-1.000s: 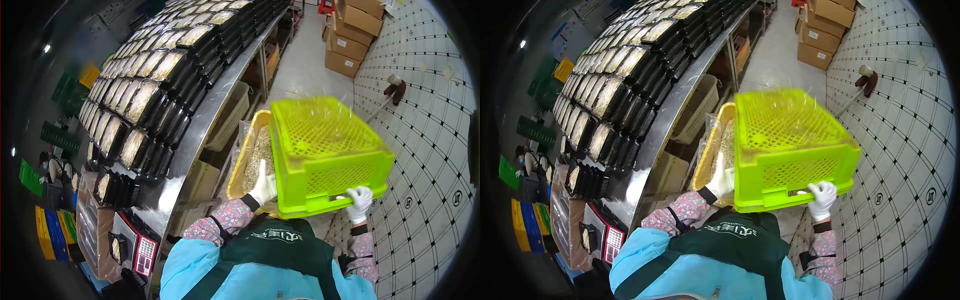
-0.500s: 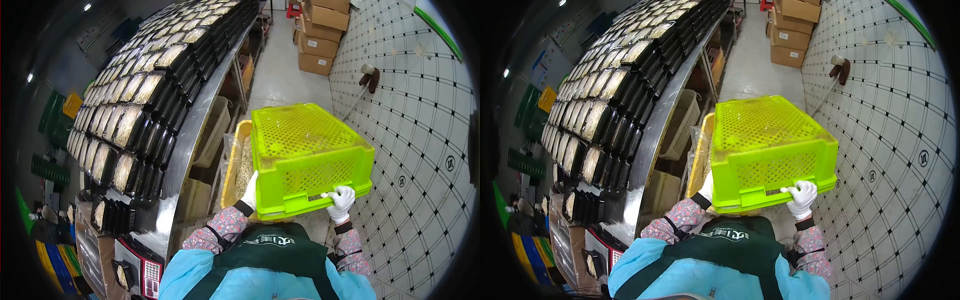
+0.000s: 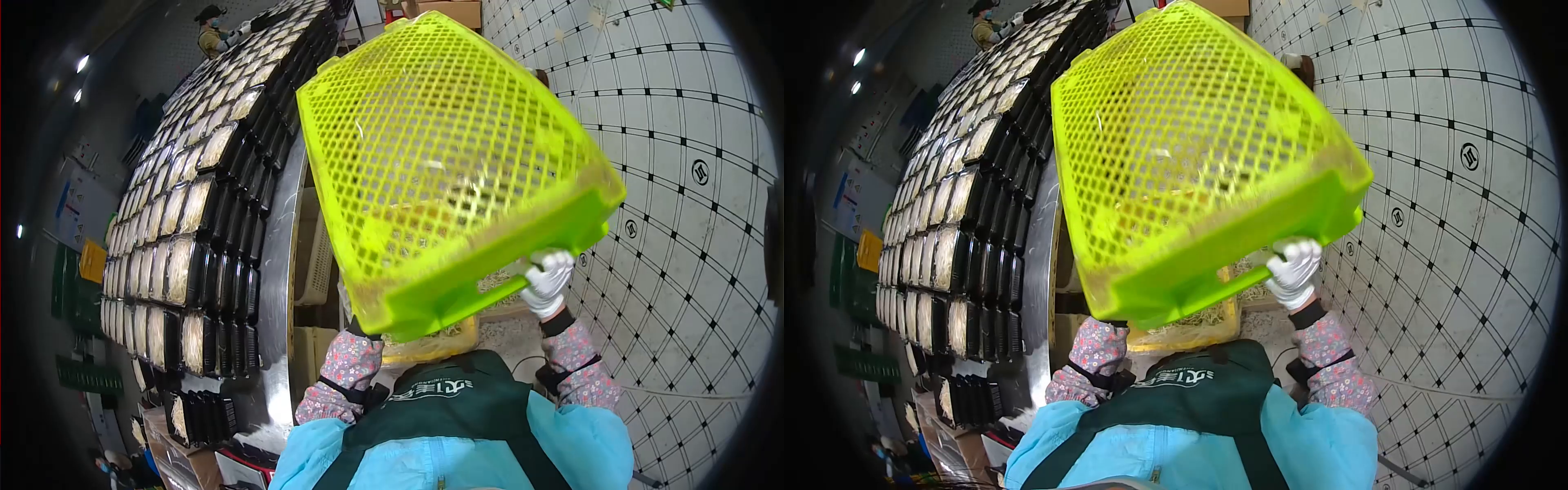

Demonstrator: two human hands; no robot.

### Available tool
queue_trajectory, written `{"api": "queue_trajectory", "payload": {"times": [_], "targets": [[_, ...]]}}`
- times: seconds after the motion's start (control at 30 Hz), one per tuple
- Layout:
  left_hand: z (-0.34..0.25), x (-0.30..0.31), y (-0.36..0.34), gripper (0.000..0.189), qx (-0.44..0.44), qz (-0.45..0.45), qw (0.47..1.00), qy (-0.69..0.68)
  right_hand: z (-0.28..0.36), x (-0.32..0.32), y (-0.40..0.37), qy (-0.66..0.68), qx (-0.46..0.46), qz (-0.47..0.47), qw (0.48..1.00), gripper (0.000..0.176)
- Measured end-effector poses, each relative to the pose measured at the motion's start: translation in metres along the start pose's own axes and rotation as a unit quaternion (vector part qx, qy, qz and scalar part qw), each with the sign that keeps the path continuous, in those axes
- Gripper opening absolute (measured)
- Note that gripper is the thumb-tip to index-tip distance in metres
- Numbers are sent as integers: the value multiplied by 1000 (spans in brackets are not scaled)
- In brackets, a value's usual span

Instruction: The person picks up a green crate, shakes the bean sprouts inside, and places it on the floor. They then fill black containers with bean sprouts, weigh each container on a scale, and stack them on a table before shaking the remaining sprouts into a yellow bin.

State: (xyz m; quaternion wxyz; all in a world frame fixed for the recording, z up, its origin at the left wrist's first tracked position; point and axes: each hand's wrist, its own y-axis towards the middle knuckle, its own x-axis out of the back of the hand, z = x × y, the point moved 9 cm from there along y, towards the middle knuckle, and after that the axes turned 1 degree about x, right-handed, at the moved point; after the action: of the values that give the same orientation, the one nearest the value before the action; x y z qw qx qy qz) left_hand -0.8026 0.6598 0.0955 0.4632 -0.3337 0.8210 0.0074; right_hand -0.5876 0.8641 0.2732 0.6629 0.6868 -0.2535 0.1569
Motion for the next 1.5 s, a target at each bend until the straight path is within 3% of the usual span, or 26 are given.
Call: {"api": "queue_trajectory", "payload": {"times": [0.07, 0.2, 0.33, 0.4, 0.5, 0.57, 0.6, 0.67, 0.73, 0.87, 0.93, 0.97, 1.0, 1.07, 1.13, 1.2, 1.3, 1.4, 1.5], "targets": [[34, 37, 5, 43, 19, -48, 998, -44, 4, -25, -49, 20, -40, 7, 999, 20], [103, 92, -2, 45, 28, -130, 985, -113, 17, -85, -160, 95, -152, 244, 953, 23], [105, 110, -4, 56, 53, -227, 972, 28, 32, -91, -189, 113, -140, 293, 939, 27], [107, 103, -1, 57, 60, -213, 975, 19, 32, -89, -201, 118, -171, 308, 928, 30], [83, 75, 36, 59, 62, -199, 977, 50, -2, -91, -186, 100, -255, 244, 930, 30], [51, 16, 50, 63, -8, -122, 988, 93, -23, -89, -172, 97, -267, 203, 937, 34], [52, 8, 53, 69, 40, -84, 991, 101, -36, -87, -166, 97, -290, 176, 936, 35], [40, -4, 49, 68, 85, -106, 979, 149, -67, -91, -170, 81, -354, 114, 925, 31], [37, 10, 48, 66, 69, -102, 978, 168, -107, -107, -188, 73, -405, 81, 908, 26], [56, 105, 3, 43, 80, -205, 968, 122, -162, -129, -181, 30, -489, -1, 872, 29], [52, 160, -54, 41, 87, -322, 932, 137, -198, -166, -235, 127, -711, 72, 688, 34], [51, 184, -75, 42, 71, -351, 924, 134, -203, -173, -254, 111, -742, 63, 658, 34], [53, 203, -98, 43, 56, -381, 914, 128, -213, -184, -271, 110, -739, 71, 660, 34], [53, 216, -141, 46, 43, -454, 880, 130, -219, -197, -326, 212, -817, -63, 532, 36], [66, 232, -172, 48, 46, -507, 855, 102, -219, -200, -327, 213, -827, -96, 512, 36], [81, 236, -182, 49, 55, -515, 850, 100, -216, -200, -345, 190, -865, -109, 452, 34], [97, 217, -176, 45, 112, -504, 845, 141, -209, -199, -350, 197, -859, -131, 454, 34], [97, 198, -161, 45, 95, -471, 852, 206, -191, -196, -337, 220, -852, -163, 447, 31], [102, 188, -152, 41, 91, -458, 852, 237, -201, -189, -339, 168, -802, -159, 551, 27]]}}
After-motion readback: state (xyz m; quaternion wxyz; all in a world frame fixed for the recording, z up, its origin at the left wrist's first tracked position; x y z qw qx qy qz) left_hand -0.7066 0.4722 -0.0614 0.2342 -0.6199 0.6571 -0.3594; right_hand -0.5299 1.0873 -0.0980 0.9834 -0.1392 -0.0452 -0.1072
